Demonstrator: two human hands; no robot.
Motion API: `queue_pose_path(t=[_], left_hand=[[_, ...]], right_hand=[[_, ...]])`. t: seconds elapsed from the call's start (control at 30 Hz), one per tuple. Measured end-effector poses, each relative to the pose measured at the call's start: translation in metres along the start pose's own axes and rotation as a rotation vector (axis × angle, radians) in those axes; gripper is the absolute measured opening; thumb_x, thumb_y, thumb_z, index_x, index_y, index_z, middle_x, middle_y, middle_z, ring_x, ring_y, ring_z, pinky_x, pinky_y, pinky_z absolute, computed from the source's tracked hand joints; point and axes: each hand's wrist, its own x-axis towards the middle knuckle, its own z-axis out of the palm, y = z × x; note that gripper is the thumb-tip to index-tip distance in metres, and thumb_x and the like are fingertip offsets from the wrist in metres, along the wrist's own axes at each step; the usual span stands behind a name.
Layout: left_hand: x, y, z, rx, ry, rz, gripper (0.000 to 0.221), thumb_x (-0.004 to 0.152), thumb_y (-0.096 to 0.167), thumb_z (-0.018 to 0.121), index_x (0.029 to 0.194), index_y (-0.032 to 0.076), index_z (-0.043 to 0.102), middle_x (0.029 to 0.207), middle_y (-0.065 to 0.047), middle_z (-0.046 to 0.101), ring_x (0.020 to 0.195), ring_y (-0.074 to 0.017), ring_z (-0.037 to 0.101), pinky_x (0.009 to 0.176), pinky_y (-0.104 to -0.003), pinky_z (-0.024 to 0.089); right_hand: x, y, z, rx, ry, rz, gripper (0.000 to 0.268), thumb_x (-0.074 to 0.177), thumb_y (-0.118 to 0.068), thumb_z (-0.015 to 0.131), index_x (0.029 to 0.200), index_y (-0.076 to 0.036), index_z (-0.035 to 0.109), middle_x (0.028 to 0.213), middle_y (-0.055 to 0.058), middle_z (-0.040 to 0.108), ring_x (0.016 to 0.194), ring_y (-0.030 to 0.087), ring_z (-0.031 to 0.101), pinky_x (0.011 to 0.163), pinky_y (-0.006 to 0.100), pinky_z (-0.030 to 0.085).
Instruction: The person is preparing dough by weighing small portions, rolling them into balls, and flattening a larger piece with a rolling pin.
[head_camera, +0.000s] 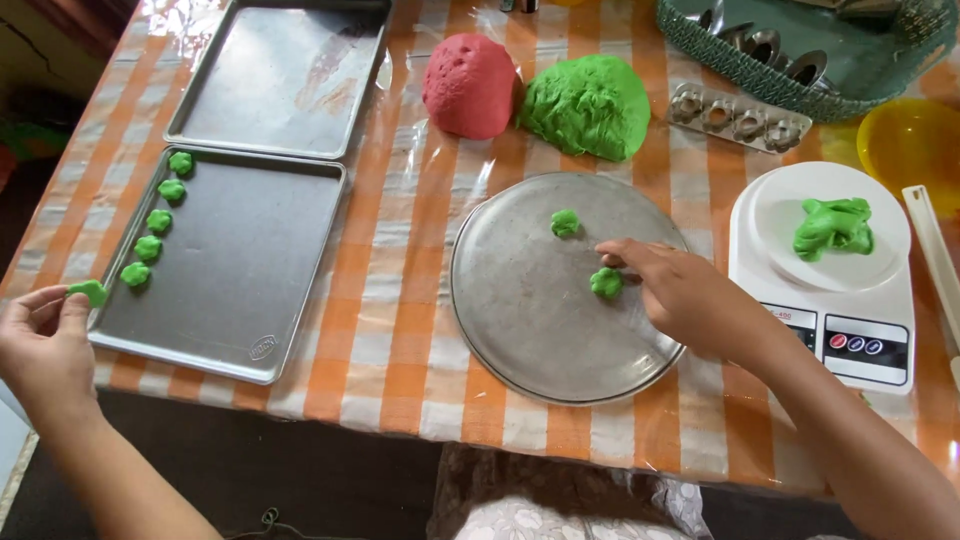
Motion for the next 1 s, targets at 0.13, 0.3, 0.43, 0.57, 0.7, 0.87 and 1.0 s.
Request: queue_pose_path(t=[0.13,0.3,0.43,0.57,0.7,0.87,1.0], left_hand=[[0.013,-0.072,0.006,0.081,-0.047,-0.017,0.009,0.118,0.001,0.078,0.121,-0.003,0.071,0.104,-0.016,0.072,0.097,-0.0198,0.070,0.083,-0.033,0.055],[0.020,-0.092,0.018,0.375,-0.077,-0.045,0.011,0.106,0.012,0.083,0.113,0.004,0.080,0.093,-0.011,0.075,0.084,-0.0219,0.070,0.083,-0.038,0.055],[0.026,-0.094,0.025,0.284,-0.074,-0.022,0.008,0.108,0.007,0.082,0.113,0.001,0.080,0.094,-0.013,0.075,0.086,-0.0195,0.071,0.083,-0.034,0.057],[0.035,-0.102,0.033,0.472,-0.073,-0.020,0.008,0.105,0.014,0.083,0.108,0.006,0.083,0.093,-0.009,0.077,0.083,-0.0214,0.072,0.078,-0.036,0.056],[0.040,-0.112,0.036,0.640,-0.087,-0.088,0.014,0.105,0.022,0.076,0.107,0.013,0.086,0.093,-0.009,0.079,0.085,-0.0314,0.074,0.081,-0.043,0.057],[0.048,-0.070,0.036,0.801,0.005,0.056,0.020,0.105,0.021,0.074,0.118,0.010,0.086,0.105,-0.016,0.079,0.089,-0.0389,0.073,0.077,-0.047,0.056],[0.030,0.152,0.054,0.397,0.040,0.537,0.021,0.115,-0.012,0.078,0.135,-0.015,0.079,0.126,-0.029,0.064,0.088,-0.0306,0.069,0.063,-0.035,0.059]], right_hand=[[0.000,-0.001,0.000,-0.015,-0.008,0.031,0.069,0.083,0.006,0.039,0.147,-0.018,0.048,0.143,0.007,0.063,0.129,0.024,0.063,0.104,0.041,0.048],[0.000,-0.004,0.000,-0.005,-0.009,0.055,0.068,0.084,0.006,0.039,0.146,-0.020,0.048,0.141,0.010,0.063,0.126,0.026,0.066,0.101,0.042,0.051],[0.001,-0.002,0.001,0.016,0.002,0.037,0.069,0.084,0.007,0.039,0.147,-0.018,0.049,0.142,0.011,0.062,0.125,0.026,0.066,0.103,0.040,0.051],[0.003,0.006,0.005,-0.015,0.030,-0.033,0.069,0.081,0.007,0.040,0.146,-0.015,0.049,0.142,0.011,0.063,0.127,0.028,0.063,0.104,0.042,0.048],[0.000,-0.002,0.001,-0.005,0.015,0.006,0.068,0.084,0.006,0.040,0.147,-0.016,0.049,0.143,0.010,0.062,0.128,0.027,0.062,0.105,0.041,0.048],[0.000,-0.001,0.002,0.012,0.035,-0.021,0.067,0.084,0.008,0.040,0.146,-0.015,0.050,0.141,0.011,0.064,0.128,0.027,0.063,0.103,0.041,0.050],[0.002,-0.005,-0.002,0.042,0.001,0.031,0.067,0.087,0.007,0.036,0.149,-0.017,0.044,0.138,0.011,0.066,0.123,0.028,0.068,0.096,0.042,0.053]])
